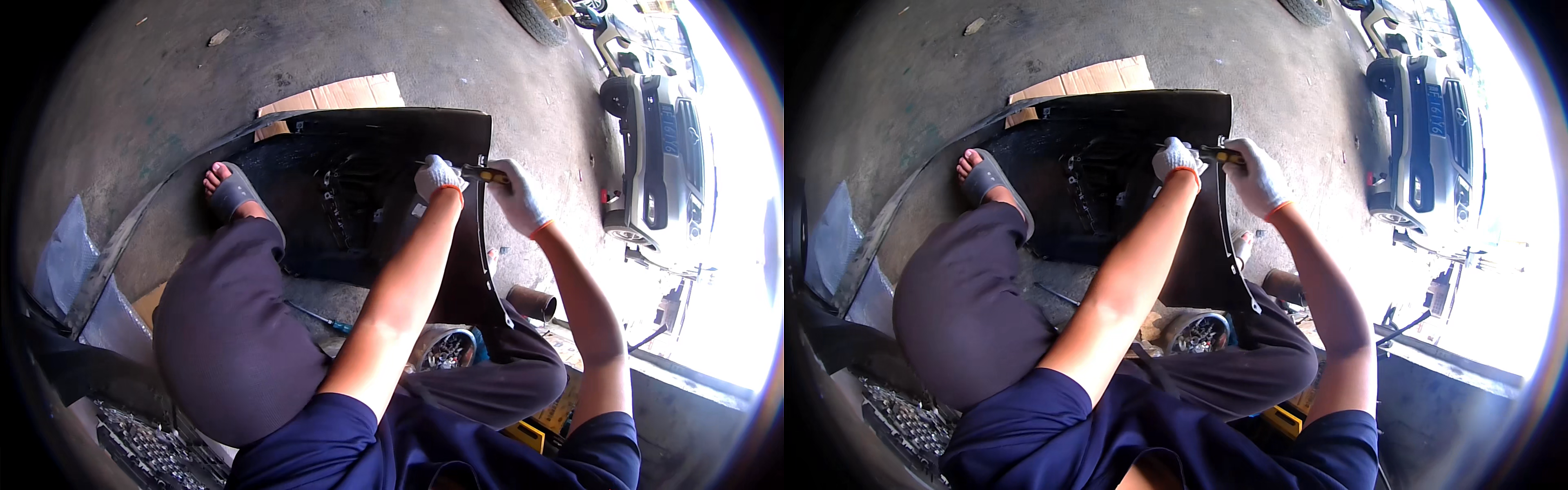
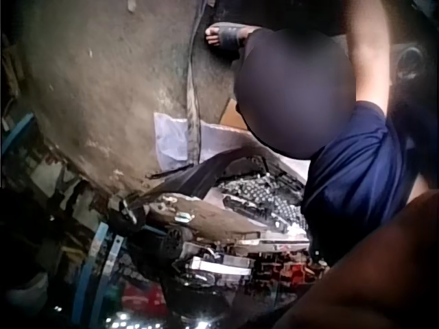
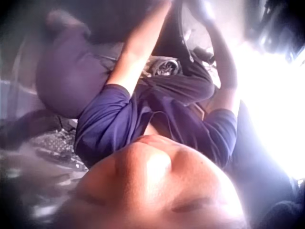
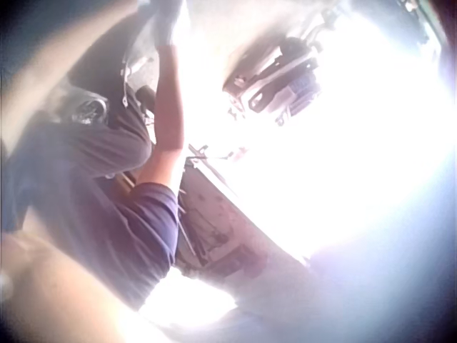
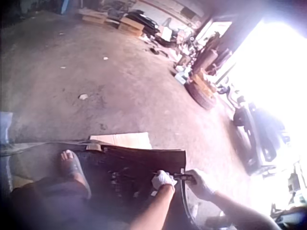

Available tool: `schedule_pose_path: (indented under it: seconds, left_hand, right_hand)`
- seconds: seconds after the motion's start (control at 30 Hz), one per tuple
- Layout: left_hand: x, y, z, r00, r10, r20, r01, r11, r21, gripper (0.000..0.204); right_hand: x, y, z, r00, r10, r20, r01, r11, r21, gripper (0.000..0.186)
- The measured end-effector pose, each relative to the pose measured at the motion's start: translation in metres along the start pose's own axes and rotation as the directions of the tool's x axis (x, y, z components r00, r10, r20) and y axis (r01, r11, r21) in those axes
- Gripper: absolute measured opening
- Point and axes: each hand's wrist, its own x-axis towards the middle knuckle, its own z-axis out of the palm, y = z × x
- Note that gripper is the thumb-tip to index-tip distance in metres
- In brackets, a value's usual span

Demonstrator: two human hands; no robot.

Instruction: The person is sitting on the floor and using a screwdriver to remove screws from a black plastic car part. They then use a brush to clean the inside of the part.

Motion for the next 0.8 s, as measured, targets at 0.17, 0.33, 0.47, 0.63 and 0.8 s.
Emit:
schedule_pose_path:
  seconds: [0.17,0.33,0.47,0.63,0.8]
  left_hand:
    - [-0.004,0.003,0.001,1.000,-0.015,-0.019,0.012,0.990,-0.141,0.030]
    - [-0.005,0.007,-0.001,0.999,-0.036,0.003,0.036,0.987,-0.160,0.030]
    - [0.001,0.005,0.000,1.000,-0.027,0.002,0.027,0.993,-0.114,0.030]
    - [0.006,0.005,-0.004,0.999,0.007,-0.031,-0.009,0.998,-0.065,0.031]
    - [0.001,0.001,0.003,0.999,-0.033,0.000,0.033,0.983,-0.179,0.029]
  right_hand:
    - [0.010,-0.026,-0.004,0.822,0.550,0.151,-0.569,0.807,0.158,0.035]
    - [0.012,-0.021,-0.001,0.886,0.441,0.141,-0.459,0.877,0.141,0.026]
    - [-0.002,-0.014,0.010,0.995,0.055,-0.081,-0.053,0.998,0.033,0.022]
    - [0.015,-0.031,-0.010,0.669,0.655,0.350,-0.742,0.609,0.280,0.025]
    - [-0.004,-0.004,0.011,0.994,0.030,-0.102,-0.016,0.991,0.134,0.019]
